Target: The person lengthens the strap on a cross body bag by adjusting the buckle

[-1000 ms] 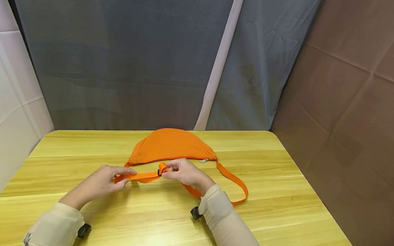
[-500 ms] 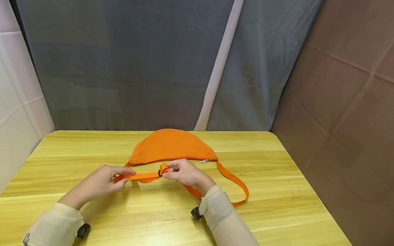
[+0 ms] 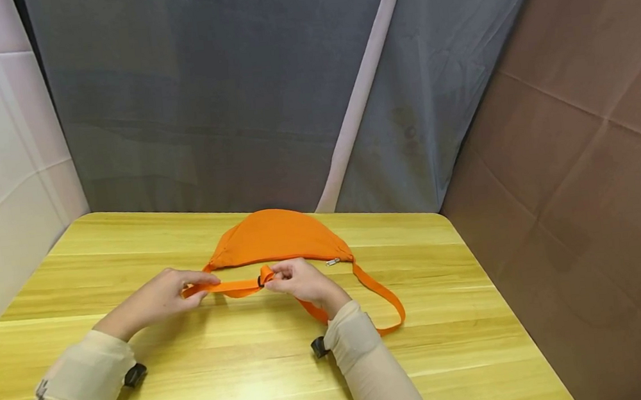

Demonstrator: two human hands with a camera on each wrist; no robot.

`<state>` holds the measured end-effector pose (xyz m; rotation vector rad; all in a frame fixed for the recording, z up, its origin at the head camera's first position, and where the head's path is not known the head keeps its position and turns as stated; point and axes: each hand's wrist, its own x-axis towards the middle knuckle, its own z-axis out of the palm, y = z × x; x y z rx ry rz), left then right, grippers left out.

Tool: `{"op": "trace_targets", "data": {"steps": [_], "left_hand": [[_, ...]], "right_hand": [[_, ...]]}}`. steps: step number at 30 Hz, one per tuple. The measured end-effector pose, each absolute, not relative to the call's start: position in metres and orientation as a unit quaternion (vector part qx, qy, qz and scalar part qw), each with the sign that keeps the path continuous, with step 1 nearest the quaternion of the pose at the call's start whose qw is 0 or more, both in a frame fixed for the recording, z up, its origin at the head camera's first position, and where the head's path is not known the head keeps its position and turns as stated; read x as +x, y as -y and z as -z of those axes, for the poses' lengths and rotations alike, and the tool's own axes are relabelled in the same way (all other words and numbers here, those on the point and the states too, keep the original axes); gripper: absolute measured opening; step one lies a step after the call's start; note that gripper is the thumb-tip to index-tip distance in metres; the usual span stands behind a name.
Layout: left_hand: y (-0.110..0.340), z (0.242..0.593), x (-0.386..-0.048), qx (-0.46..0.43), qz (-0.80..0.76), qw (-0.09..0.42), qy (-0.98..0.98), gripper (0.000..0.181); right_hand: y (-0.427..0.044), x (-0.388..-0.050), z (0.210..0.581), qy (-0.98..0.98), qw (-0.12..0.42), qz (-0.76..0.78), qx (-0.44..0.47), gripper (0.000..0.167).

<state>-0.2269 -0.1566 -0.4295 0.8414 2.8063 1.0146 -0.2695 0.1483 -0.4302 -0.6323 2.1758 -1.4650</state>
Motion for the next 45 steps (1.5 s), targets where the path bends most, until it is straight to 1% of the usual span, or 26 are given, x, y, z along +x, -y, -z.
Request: {"op": "trace_targets", "data": {"steps": [5, 10, 15, 22, 29, 36, 45], "left_hand": [[0.1577, 0.4300, -0.2269, 0.271, -0.326, 0.019, -0.906, 0.030], [0.1583, 0.4293, -0.2264, 0.273, -0.319, 0.012, -0.907, 0.030], [0.1590, 0.4283, -0.2265, 0.272, -0.319, 0.019, -0.908, 0.031], [0.1591, 0.4280, -0.2271, 0.275, -0.309, 0.014, -0.910, 0.030], [0.1593, 0.4278, -0.2274, 0.280, -0.303, 0.010, -0.911, 0.029], [0.1599, 0.4272, -0.2269, 0.275, -0.306, 0.012, -0.912, 0.029], [0.1603, 0.4252, -0.2267, 0.274, -0.301, 0.011, -0.913, 0.029]], "right_hand": [[-0.1489, -0.2688, 0.4307, -0.783, 0.222, 0.536, -0.222, 0.030], [-0.1502, -0.2693, 0.4322, -0.785, 0.219, 0.536, -0.219, 0.029], [-0.1508, -0.2688, 0.4320, -0.785, 0.219, 0.537, -0.218, 0.027], [-0.1504, -0.2689, 0.4318, -0.783, 0.221, 0.542, -0.212, 0.031], [-0.1501, -0.2696, 0.4319, -0.784, 0.216, 0.540, -0.218, 0.020], [-0.1502, -0.2697, 0.4307, -0.786, 0.209, 0.544, -0.207, 0.028], [-0.1504, -0.2696, 0.4298, -0.790, 0.207, 0.539, -0.206, 0.026]]}}
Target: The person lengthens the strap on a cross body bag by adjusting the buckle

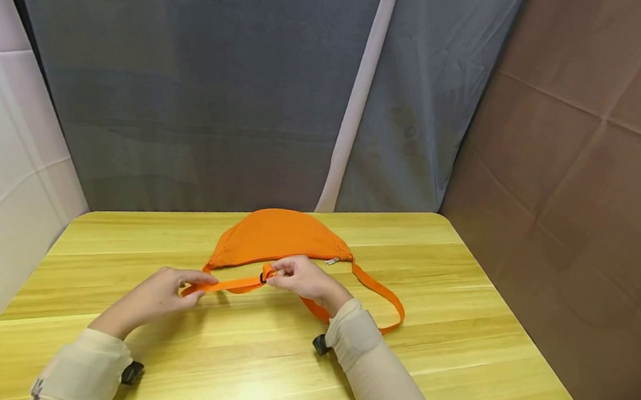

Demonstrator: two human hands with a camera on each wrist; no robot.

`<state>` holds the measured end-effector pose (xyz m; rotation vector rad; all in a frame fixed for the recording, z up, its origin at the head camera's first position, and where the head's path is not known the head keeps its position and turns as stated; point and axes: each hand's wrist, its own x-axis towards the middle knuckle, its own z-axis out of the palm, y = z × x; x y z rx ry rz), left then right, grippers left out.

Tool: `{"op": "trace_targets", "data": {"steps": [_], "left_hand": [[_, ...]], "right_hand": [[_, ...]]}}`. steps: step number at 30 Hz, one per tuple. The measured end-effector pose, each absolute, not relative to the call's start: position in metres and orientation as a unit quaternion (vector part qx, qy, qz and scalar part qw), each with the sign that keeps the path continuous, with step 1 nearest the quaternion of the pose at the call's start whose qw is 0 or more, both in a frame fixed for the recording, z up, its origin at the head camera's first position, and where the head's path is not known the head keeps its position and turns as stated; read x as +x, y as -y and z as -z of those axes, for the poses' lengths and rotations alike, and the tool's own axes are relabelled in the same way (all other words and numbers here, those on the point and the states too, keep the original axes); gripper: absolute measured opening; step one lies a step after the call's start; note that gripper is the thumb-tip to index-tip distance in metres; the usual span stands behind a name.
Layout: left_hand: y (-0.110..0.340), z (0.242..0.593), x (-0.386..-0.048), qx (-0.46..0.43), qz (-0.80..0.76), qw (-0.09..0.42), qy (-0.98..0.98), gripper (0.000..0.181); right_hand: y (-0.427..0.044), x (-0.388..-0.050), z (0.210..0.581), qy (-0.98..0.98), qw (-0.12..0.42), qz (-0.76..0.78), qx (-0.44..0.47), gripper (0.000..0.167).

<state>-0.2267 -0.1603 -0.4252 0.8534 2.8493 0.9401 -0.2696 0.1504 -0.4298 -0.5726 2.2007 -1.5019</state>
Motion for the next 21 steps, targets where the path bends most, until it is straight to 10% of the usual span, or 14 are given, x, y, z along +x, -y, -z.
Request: {"op": "trace_targets", "data": {"steps": [21], "left_hand": [[0.1615, 0.4228, -0.2243, 0.269, -0.311, 0.015, -0.912, 0.030]], "right_hand": [[-0.1499, -0.2697, 0.4281, -0.791, 0.206, 0.534, -0.216, 0.019]]}}
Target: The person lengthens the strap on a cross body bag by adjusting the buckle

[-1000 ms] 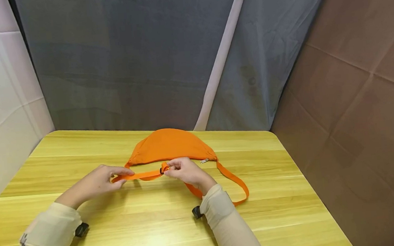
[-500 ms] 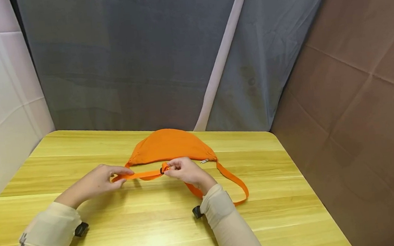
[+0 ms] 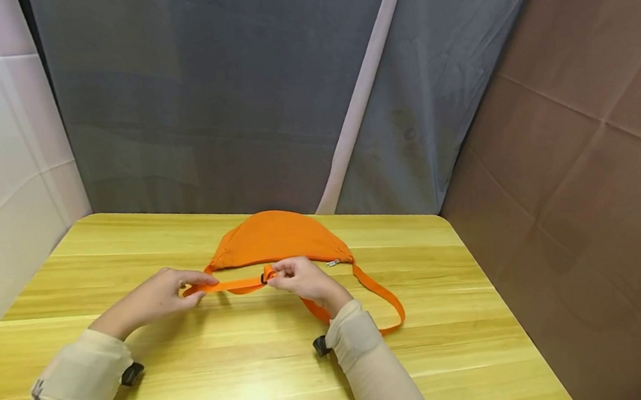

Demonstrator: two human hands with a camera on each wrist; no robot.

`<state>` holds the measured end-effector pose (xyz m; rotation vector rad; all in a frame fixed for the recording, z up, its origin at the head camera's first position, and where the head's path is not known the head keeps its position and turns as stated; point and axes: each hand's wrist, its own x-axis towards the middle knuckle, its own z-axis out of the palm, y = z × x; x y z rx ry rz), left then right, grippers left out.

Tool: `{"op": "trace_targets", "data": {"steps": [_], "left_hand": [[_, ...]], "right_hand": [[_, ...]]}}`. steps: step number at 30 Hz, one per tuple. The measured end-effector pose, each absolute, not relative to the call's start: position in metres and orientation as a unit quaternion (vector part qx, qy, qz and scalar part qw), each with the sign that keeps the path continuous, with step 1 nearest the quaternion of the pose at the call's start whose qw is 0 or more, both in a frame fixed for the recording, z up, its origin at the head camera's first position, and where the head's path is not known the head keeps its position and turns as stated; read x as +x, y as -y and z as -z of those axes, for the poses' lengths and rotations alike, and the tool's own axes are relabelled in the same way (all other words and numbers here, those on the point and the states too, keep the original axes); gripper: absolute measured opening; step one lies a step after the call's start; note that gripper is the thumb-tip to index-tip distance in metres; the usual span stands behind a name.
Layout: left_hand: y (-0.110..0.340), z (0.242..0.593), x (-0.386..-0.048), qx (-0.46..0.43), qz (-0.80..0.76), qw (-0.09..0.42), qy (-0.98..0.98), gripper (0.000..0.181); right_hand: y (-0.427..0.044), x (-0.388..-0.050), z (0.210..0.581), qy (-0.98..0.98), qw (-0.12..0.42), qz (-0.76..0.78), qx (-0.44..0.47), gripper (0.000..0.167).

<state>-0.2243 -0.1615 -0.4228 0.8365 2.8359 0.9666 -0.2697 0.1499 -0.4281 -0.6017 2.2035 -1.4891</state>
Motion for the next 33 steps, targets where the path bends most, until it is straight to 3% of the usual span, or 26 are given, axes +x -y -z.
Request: {"op": "trace_targets", "data": {"steps": [11, 33], "left_hand": [[0.1630, 0.4222, -0.2243, 0.266, -0.313, 0.018, -0.912, 0.031], [0.1663, 0.4259, -0.2260, 0.270, -0.306, 0.015, -0.913, 0.031]], "right_hand": [[-0.1508, -0.2704, 0.4291, -0.791, 0.207, 0.538, -0.205, 0.028], [-0.1539, -0.2713, 0.4304, -0.796, 0.207, 0.530, -0.206, 0.029]]}}
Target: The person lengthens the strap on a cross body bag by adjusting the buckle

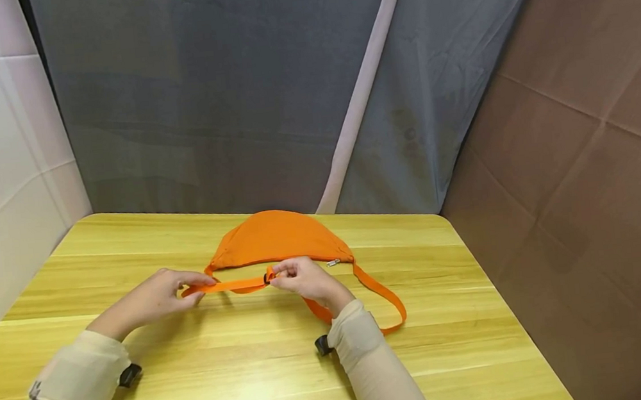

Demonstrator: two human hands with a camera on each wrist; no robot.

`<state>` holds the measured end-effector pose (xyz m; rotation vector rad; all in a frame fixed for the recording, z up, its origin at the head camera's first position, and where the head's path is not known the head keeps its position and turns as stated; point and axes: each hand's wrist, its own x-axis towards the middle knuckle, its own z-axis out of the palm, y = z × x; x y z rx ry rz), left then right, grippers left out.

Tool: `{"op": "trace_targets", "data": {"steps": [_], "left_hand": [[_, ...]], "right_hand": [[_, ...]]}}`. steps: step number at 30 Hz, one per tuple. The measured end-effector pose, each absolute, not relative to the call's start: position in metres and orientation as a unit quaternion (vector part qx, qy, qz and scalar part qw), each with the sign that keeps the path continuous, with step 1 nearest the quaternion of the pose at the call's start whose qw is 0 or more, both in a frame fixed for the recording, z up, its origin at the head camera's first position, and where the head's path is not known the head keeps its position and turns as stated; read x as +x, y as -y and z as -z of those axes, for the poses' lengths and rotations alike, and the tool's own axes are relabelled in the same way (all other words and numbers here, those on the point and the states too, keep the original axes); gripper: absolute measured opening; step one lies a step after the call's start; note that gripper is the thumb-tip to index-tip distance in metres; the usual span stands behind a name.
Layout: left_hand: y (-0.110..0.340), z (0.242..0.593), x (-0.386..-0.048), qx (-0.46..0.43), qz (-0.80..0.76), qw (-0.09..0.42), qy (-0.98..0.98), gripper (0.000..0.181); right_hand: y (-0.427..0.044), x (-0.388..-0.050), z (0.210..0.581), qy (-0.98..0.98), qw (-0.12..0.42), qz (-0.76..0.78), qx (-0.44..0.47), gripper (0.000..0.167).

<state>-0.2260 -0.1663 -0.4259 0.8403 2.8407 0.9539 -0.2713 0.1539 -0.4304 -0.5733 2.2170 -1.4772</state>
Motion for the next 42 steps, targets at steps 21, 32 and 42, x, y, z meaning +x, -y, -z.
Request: {"op": "trace_targets", "data": {"steps": [21, 32, 42], "left_hand": [[0.1659, 0.4244, -0.2262, 0.266, -0.308, 0.023, -0.913, 0.031], [0.1662, 0.4254, -0.2259, 0.260, -0.312, 0.026, -0.914, 0.031], [0.1661, 0.4282, -0.2268, 0.295, -0.305, 0.011, -0.905, 0.035]], "right_hand": [[-0.1557, -0.2704, 0.4279, -0.799, 0.208, 0.526, -0.206, 0.029], [-0.1559, -0.2722, 0.4309, -0.801, 0.201, 0.521, -0.215, 0.028], [-0.1521, -0.2709, 0.4310, -0.793, 0.210, 0.534, -0.206, 0.032]]}}
